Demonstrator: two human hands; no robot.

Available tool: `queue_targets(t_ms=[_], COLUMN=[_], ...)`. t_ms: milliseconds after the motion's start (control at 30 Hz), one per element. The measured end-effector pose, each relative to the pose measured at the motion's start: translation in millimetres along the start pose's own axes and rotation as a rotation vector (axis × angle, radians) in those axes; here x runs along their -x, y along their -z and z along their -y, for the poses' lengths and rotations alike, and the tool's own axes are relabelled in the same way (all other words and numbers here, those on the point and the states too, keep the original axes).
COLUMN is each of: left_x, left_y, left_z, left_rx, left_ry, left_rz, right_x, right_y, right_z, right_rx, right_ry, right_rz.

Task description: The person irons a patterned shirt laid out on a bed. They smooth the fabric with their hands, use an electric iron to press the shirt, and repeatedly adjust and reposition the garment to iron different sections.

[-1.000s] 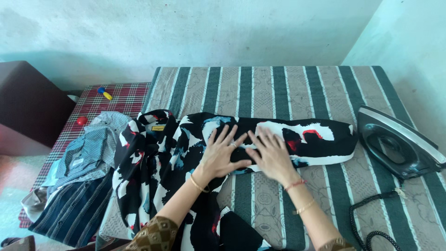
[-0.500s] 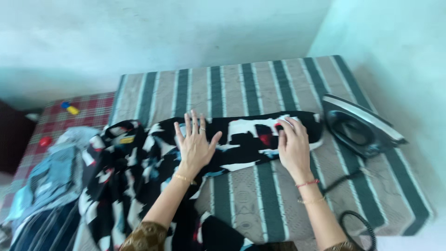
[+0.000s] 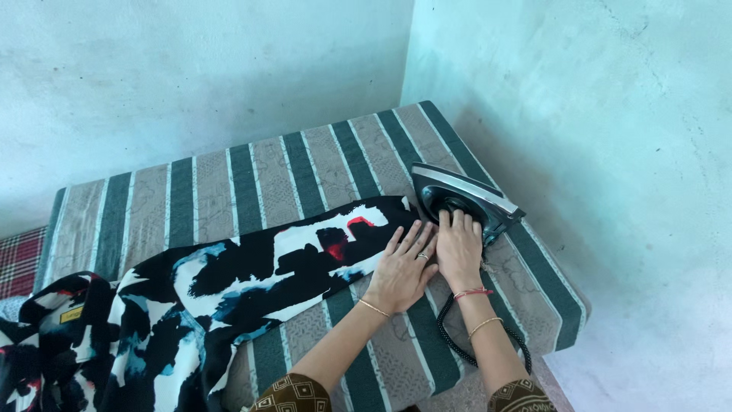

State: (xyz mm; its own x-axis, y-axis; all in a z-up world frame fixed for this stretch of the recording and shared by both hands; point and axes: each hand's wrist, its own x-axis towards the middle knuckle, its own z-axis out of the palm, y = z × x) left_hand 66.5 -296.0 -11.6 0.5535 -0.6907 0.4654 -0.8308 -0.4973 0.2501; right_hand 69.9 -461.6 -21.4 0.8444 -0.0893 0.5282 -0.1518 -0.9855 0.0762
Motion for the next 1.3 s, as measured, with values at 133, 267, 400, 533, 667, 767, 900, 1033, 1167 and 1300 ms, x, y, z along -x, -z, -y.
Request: queue_targets(t_ms=[133, 267, 400, 533, 667, 767, 900, 1033, 1167, 1300], left_x=[11.4, 53.6, 111.8, 165.7, 188.6, 194.0, 194.1, 195.4, 192.9, 193.0], left_y=[21.2, 67.6, 110.8, 119.7, 115.2, 108.2, 113.4, 117.5, 119.9, 121.5], left_z=[-7.7, 9.3, 67.2, 107.4, 118.0, 118.4, 118.8, 115.2, 111.8, 118.3], left_rx=[0.084, 0.029, -0.142, -0.236, -0.261, -0.281, -0.301, -0.318, -0.301, -0.311], left_ry=[-0.01, 0.158, 0.424, 0.599, 0.652, 0.697, 0.729, 0.725, 0.737, 0.759], left_rz=[-0.006, -0.019, -0.111, -0.141, -0.171, -0.196, -0.253, -0.261, -0.272, -0.251], right_x=[-14.1, -36.8, -31.1, -18.8, -24.8, -7.6, 13.0, -14.8, -49.8, -66.6], right_y=[20.4, 65.9, 130.7, 167.5, 164.4, 146.6, 134.3, 108.8, 82.5, 64.9], right_z=[-3.5, -31.9, -28.5, 26.4, 96.7, 165.7, 225.7, 242.7, 255.9, 263.2], right_rx=[0.049, -0.136, -0.394, -0.569, -0.753, -0.66, -0.472, -0.51, -0.529, -0.508], right_ry=[0.004, -0.095, -0.276, -0.221, -0.205, -0.041, 0.054, 0.05, 0.082, 0.144], right_rz=[-0.002, 0.05, 0.063, 0.237, 0.553, 0.623, 0.441, 0.469, 0.447, 0.404])
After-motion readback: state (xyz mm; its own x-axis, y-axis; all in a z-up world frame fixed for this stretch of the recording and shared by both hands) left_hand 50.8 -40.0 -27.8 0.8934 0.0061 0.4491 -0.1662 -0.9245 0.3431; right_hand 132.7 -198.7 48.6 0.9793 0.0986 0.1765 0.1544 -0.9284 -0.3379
